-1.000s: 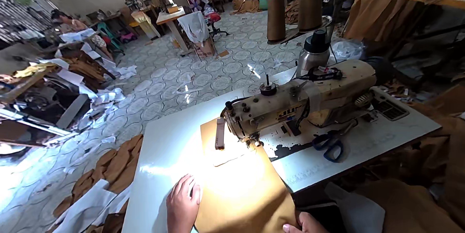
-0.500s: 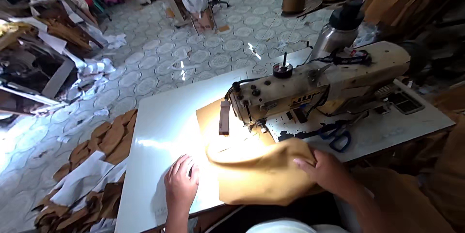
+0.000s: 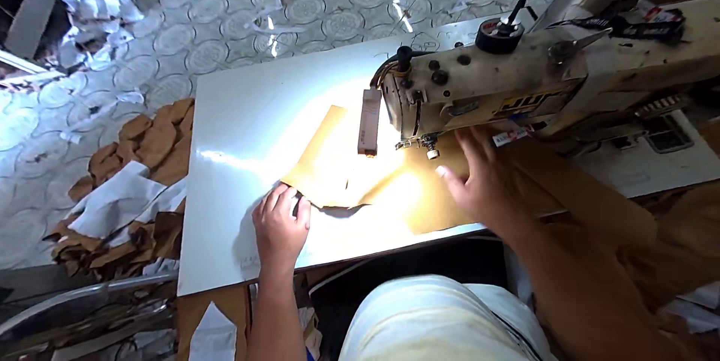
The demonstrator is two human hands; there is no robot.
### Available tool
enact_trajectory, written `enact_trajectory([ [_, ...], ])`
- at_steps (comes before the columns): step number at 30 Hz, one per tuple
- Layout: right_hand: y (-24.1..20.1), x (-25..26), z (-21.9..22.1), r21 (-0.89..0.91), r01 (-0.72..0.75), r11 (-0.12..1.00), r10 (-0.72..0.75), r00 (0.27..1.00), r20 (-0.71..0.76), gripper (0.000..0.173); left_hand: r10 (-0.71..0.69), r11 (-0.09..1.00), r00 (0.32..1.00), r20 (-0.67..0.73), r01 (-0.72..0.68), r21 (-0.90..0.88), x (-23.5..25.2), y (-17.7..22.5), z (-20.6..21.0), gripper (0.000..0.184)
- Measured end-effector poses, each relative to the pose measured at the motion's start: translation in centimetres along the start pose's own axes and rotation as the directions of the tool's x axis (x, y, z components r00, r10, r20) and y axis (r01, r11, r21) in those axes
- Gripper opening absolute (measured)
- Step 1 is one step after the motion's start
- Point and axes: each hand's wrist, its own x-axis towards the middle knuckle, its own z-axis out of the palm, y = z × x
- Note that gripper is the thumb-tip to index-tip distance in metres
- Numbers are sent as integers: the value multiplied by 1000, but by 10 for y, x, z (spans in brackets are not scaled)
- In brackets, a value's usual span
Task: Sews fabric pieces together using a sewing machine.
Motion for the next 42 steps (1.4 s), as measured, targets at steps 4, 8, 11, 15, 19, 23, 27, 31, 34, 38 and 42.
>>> enact_trajectory([
  [4,21,-17,37,32,88,996,-91,985,144,93,-33,999,999,15,33,-14,-2,0,0,49],
  [8,52,5,19,21,251,968,-250,945,210,97,-55,993,998,-29,51,-107,-1,-1,-1,56],
  [11,38,2,2,65,261,963,-269,928,258,90,-81,985,996,-39,74,-155,-3,0,-2,52],
  [15,-8,-22,8,140,283,949,-310,920,242,80,-77,989,996,-37,71,-132,-3,1,-2,50],
  [19,3,-31,14,177,330,927,-373,856,357,74,-35,993,999,-33,31,-115,-4,-1,0,43],
  [23,48,-29,-22,135,306,942,-334,856,395,55,-17,996,1000,-3,16,-92,-4,-2,0,40],
  [27,52,-35,-37,-12,274,962,-255,909,330,61,-14,997,1000,-4,13,-81,-2,-2,-1,38],
  [31,8,-36,-12,107,324,940,-338,929,150,61,-21,996,1000,-5,20,-92,-2,0,0,38],
  [34,-14,-33,16,174,394,902,-417,900,127,50,-35,996,999,3,35,-88,-3,0,-1,38],
  [38,-9,-38,35,122,416,901,-432,884,176,45,-35,996,999,17,36,-76,-2,0,-2,38],
  [42,-10,-57,39,109,398,911,-412,889,201,47,-44,996,999,31,46,-74,-2,1,-3,38],
])
